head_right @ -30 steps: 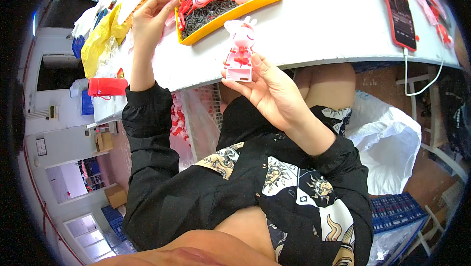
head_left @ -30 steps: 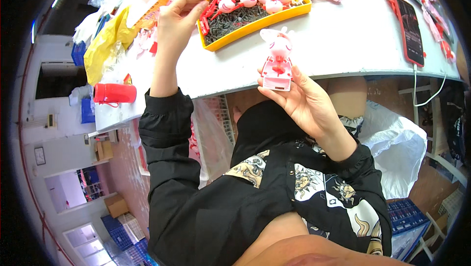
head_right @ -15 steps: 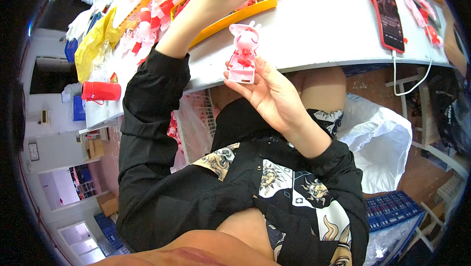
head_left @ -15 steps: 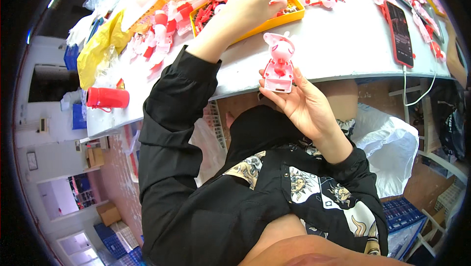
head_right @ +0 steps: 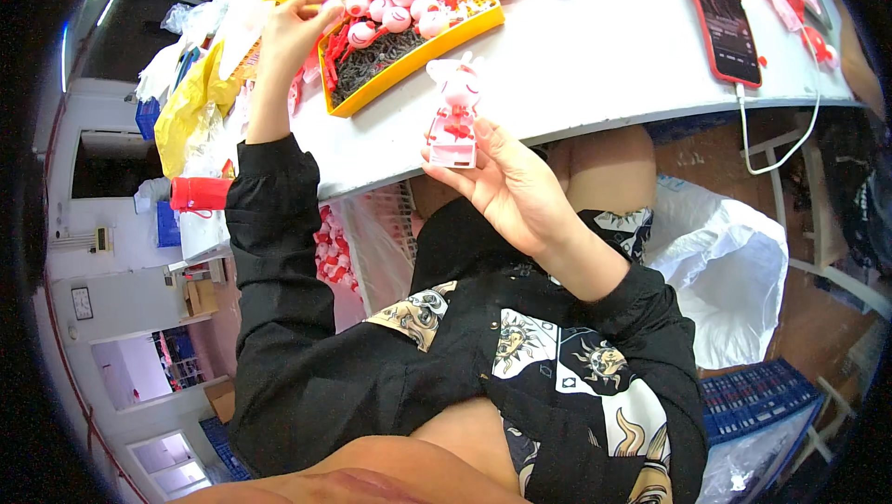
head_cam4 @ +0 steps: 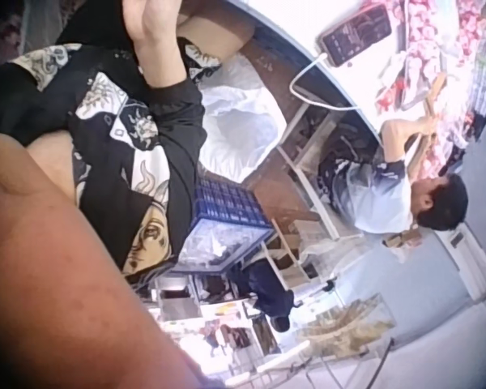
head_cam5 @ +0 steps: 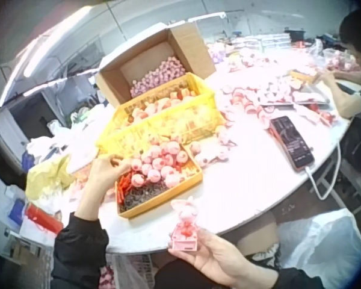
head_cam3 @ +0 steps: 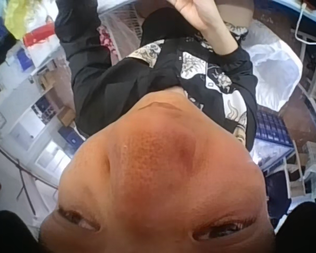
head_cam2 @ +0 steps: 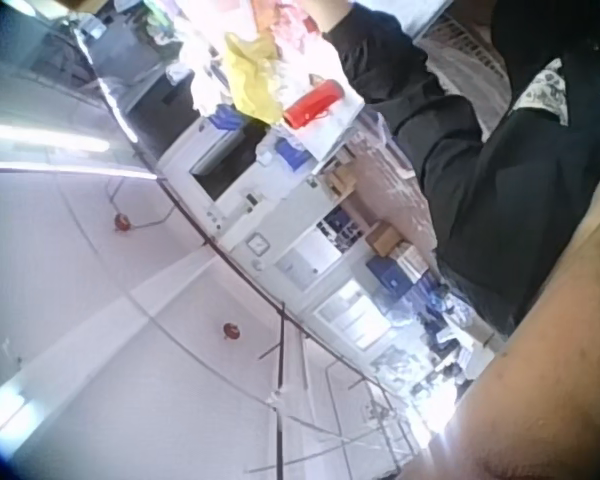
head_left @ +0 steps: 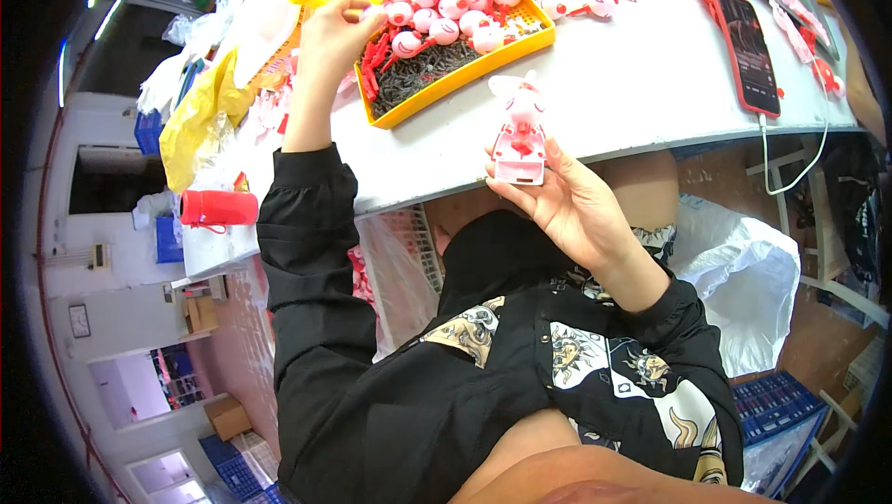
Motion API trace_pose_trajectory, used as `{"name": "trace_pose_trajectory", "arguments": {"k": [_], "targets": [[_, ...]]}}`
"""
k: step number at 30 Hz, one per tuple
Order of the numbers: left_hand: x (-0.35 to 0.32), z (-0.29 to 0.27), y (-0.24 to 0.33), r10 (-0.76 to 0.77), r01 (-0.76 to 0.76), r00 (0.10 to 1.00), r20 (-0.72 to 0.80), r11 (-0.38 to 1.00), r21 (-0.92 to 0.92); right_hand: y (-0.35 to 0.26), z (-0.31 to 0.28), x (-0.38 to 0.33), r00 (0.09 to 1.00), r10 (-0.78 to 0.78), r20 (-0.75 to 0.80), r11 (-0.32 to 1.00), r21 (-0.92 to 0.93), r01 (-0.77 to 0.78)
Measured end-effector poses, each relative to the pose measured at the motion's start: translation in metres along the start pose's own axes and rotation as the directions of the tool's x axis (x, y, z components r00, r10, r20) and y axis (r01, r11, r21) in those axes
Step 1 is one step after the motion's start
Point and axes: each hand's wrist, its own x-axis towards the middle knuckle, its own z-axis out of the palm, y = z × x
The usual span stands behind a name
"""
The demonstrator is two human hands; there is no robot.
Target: The person assembles plastic toy figurines by fitting heads and accessories onto toy bases by hand.
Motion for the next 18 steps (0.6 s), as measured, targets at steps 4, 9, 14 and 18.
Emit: {"name": "trace_pose_trajectory", "arguments": {"k": [4,9,14,18], "targets": [[-0.008,0.009,-0.001,-0.053,0.053,0.999,-0.008,0.998,0.045,0.001,0.002,0.001,1.0,0.03,-0.007,0.999,0.041,-0.03],[-0.011,0.011,0.037,0.293,-0.285,0.929,-0.226,0.956,0.069,0.0,0.001,0.001,1.0,0.021,-0.006,1.0,0.009,-0.02],[-0.004,0.052,0.092,0.509,-0.483,0.86,0.035,0.834,-0.267,0.001,0.002,0.001,1.0,0.005,-0.016,1.0,-0.029,-0.005],[0.011,0.075,0.108,0.596,-0.601,0.754,0.275,0.795,-0.077,0.0,0.002,0.0,0.999,0.016,-0.031,1.0,-0.006,-0.016]]}}
